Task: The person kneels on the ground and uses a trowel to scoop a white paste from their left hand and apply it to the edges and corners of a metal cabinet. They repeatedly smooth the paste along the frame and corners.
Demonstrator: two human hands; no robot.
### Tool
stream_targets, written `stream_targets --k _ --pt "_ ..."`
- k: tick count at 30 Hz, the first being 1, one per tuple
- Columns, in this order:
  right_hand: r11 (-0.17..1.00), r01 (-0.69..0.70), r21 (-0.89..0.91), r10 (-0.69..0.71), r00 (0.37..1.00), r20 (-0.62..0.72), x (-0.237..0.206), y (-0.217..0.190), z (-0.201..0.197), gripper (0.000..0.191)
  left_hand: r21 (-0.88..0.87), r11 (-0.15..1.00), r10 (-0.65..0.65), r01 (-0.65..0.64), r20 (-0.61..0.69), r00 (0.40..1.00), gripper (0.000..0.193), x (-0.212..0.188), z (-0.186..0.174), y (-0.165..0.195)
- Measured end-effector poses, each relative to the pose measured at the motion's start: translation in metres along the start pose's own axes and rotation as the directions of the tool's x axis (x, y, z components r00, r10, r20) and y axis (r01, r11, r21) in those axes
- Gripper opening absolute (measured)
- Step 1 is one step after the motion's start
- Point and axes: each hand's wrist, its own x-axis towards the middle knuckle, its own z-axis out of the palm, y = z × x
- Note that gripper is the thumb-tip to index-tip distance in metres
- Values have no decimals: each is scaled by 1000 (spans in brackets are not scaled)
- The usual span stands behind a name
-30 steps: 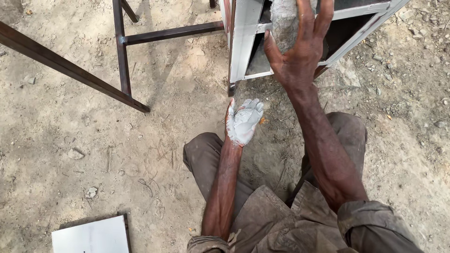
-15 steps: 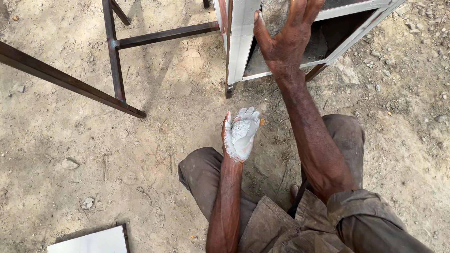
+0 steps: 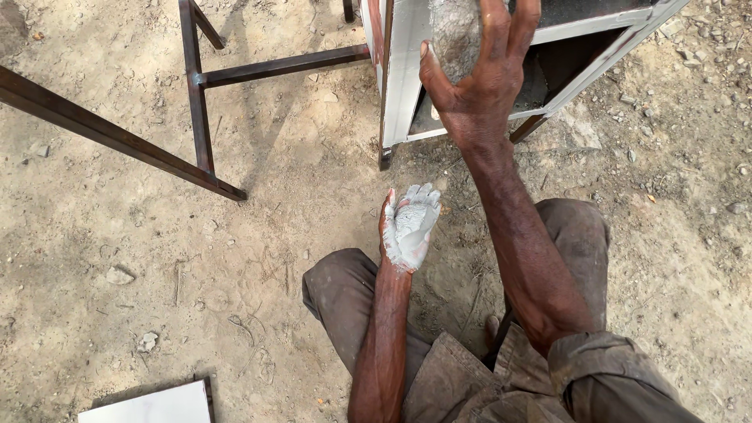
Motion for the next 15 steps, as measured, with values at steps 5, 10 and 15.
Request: stream_targets --k 5,10,15 --pt "998 53 -46 -55 998 -37 0 4 21 91 18 1000 24 -23 -35 999 77 -6 5 2" --pt "997 73 26 -72 995 -64 -6 5 39 93 96 994 49 -46 -30 998 77 -12 10 0" --pt "999 26 -33 -26 1000 -4 -37 -8 9 97 114 993 30 -23 -61 998 76 -12 10 -3"
